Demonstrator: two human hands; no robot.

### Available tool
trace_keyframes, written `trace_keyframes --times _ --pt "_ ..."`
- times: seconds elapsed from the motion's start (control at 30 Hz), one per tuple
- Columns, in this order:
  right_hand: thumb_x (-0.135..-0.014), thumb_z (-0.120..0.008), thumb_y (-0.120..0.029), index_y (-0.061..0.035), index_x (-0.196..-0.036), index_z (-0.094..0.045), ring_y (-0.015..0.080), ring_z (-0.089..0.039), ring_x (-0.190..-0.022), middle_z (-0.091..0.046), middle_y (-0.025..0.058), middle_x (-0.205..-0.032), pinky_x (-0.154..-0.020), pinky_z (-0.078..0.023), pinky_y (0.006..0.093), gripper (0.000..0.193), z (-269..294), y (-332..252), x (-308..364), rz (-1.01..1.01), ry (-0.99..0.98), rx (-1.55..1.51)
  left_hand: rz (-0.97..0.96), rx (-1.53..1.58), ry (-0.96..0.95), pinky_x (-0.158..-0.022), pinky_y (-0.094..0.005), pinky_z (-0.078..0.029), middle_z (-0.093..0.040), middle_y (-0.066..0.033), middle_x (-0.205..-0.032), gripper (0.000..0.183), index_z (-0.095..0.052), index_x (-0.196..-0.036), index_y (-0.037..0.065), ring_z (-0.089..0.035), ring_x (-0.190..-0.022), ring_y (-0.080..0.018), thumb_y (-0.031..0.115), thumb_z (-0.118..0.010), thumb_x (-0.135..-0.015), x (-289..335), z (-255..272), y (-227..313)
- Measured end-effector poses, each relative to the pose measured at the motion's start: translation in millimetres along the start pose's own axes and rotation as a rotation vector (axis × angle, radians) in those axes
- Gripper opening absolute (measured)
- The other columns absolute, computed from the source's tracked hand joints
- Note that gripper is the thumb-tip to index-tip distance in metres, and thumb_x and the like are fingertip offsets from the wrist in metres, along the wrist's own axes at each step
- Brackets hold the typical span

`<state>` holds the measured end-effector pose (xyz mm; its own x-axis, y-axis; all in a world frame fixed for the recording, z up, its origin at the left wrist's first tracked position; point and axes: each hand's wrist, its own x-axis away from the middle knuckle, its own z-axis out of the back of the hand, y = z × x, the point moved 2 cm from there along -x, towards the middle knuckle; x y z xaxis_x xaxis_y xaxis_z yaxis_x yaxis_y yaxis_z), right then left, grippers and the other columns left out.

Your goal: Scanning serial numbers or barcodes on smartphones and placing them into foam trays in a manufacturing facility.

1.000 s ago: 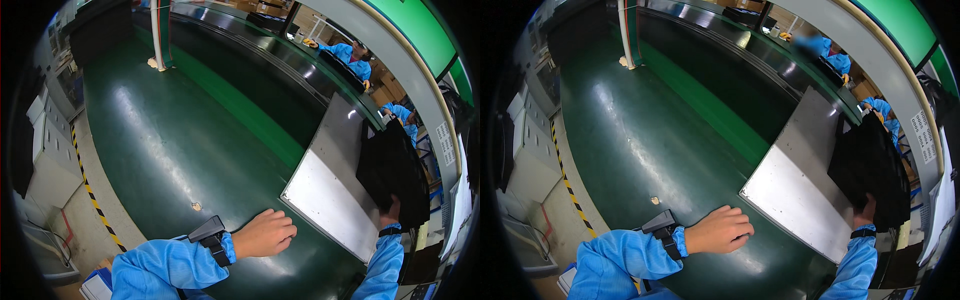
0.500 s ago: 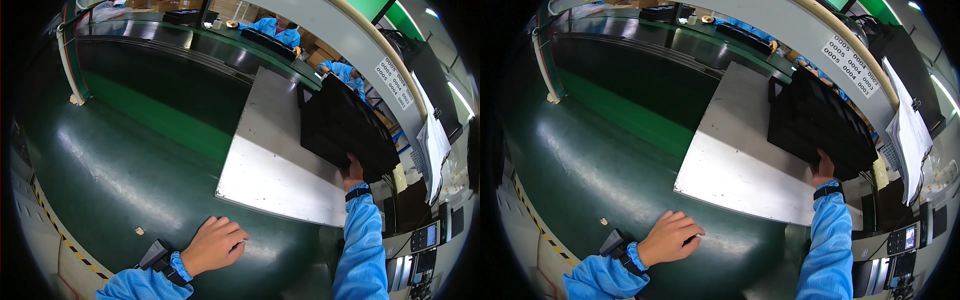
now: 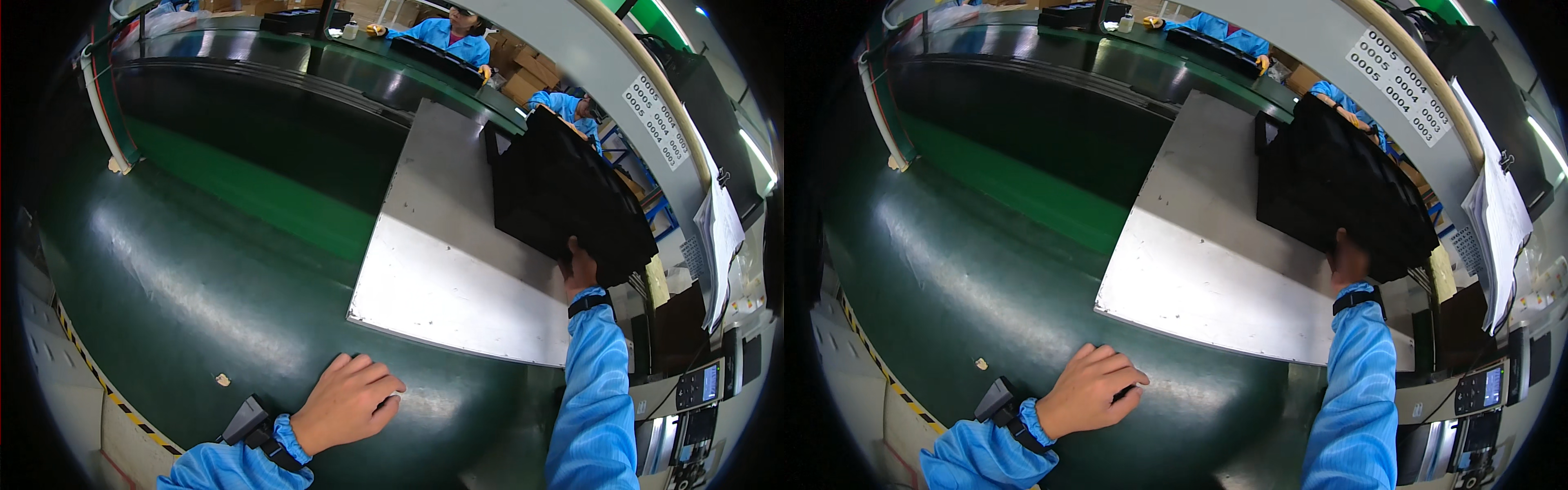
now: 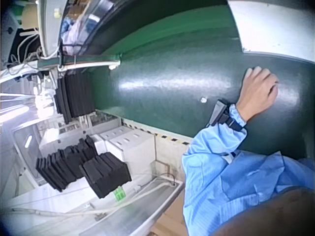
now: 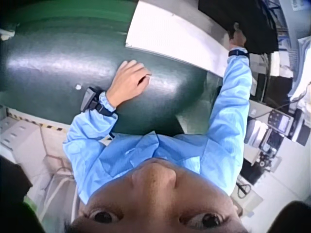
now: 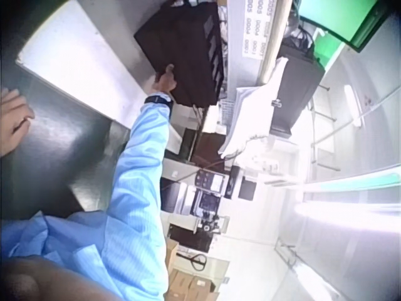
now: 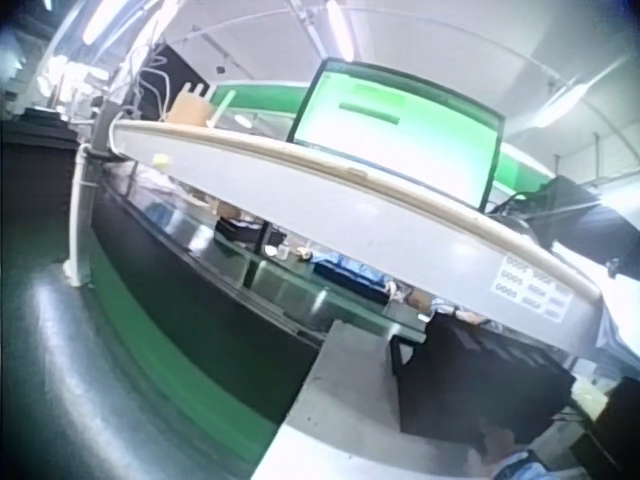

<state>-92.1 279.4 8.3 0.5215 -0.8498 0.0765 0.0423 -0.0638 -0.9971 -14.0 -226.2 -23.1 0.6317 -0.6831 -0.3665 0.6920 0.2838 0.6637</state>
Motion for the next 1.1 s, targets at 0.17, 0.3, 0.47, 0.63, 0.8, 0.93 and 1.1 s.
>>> trace_keyframes --times 0.17,0.3,0.47,0.63,0.8,0.93,1.1 --pt "-0.091 -0.074 -0.023 -0.0185 -0.132 -0.055 0.0225 -0.051 -0.12 -0.054 0.002 -0.13 -0.095 -0.049 0.0428 0.045 14.4 4.0 -30.7 -0.003 -0.056 0.001 -0.018 -0.003 0.021 -0.072 -0.034 -0.039 -0.06 0.0012 -0.083 0.005 -0.068 -0.087 0.012 -0.054 -0.082 -0.0197 0.014 -0.067 -0.083 -2.3 0.8 2.4" --pt "-0.091 -0.075 -0.023 -0.0143 -0.137 -0.052 0.0247 -0.047 -0.126 -0.05 0.0037 -0.137 -0.104 -0.044 0.044 0.053 -5.8 -3.5 -9.5 -0.003 -0.07 -0.002 -0.002 -0.018 0.001 -0.072 -0.0337 -0.037 -0.061 0.0015 -0.085 0.009 -0.071 -0.09 0.014 -0.053 -0.082 -0.0188 0.016 -0.07 -0.082 1.5 -1.3 -1.1" --pt "-0.091 -0.073 -0.021 -0.0134 -0.14 -0.049 0.0259 -0.044 -0.13 -0.048 0.0049 -0.14 -0.106 -0.043 0.0453 0.055 -5.5 -6.9 -26.7 0.026 -0.074 0.02 -0.02 -0.012 -0.017 -0.072 -0.0336 -0.037 -0.061 0.0017 -0.085 0.01 -0.071 -0.09 0.014 -0.053 -0.082 -0.0184 0.018 -0.07 -0.081 -2.2 -2.1 2.2" --pt "-0.091 -0.073 -0.021 -0.0119 -0.14 -0.048 0.0266 -0.043 -0.132 -0.048 0.0065 -0.141 -0.107 -0.043 0.0456 0.056 -13.7 2.0 -50.2 0.025 -0.114 -0.042 0.008 0.006 -0.033 -0.071 -0.0331 -0.037 -0.063 0.0028 -0.087 0.011 -0.072 -0.091 0.015 -0.054 -0.082 -0.0182 0.018 -0.071 -0.081 -2.0 -1.4 1.7" --pt "-0.09 -0.074 -0.024 -0.0095 -0.132 -0.056 0.0271 -0.047 -0.128 -0.051 0.0089 -0.137 -0.098 -0.05 0.0429 0.048 14.4 25.2 -127.2 0.389 -0.29 0.324 0.004 0.02 -0.047 -0.071 -0.0326 -0.037 -0.064 0.0038 -0.087 0.011 -0.073 -0.09 0.015 -0.054 -0.082 -0.0176 0.018 -0.072 -0.08 -2.8 0.4 1.8" --pt "-0.093 -0.07 -0.024 -0.0078 -0.128 -0.058 0.0311 -0.057 -0.117 -0.057 0.0137 -0.128 -0.091 -0.054 0.0449 0.041 -7.4 25.9 -127.4 0.372 -0.109 0.364 0.043 0.004 -0.086 -0.072 -0.0323 -0.037 -0.064 0.0042 -0.087 0.012 -0.073 -0.092 0.016 -0.054 -0.082 -0.0167 0.019 -0.072 -0.08 -1.7 -0.3 0.8" --pt "-0.084 -0.072 -0.02 -0.0045 -0.131 -0.056 0.0465 -0.064 -0.093 -0.065 0.0266 -0.102 -0.081 -0.054 0.0522 0.052 -6.2 0.8 -135.2 1.158 -0.104 1.582 0.02 -0.015 -0.143 -0.072 -0.0319 -0.037 -0.065 0.005 -0.087 0.013 -0.074 -0.093 0.017 -0.055 -0.081 -0.016 0.02 -0.073 -0.08 -12.1 -4.3 9.5"
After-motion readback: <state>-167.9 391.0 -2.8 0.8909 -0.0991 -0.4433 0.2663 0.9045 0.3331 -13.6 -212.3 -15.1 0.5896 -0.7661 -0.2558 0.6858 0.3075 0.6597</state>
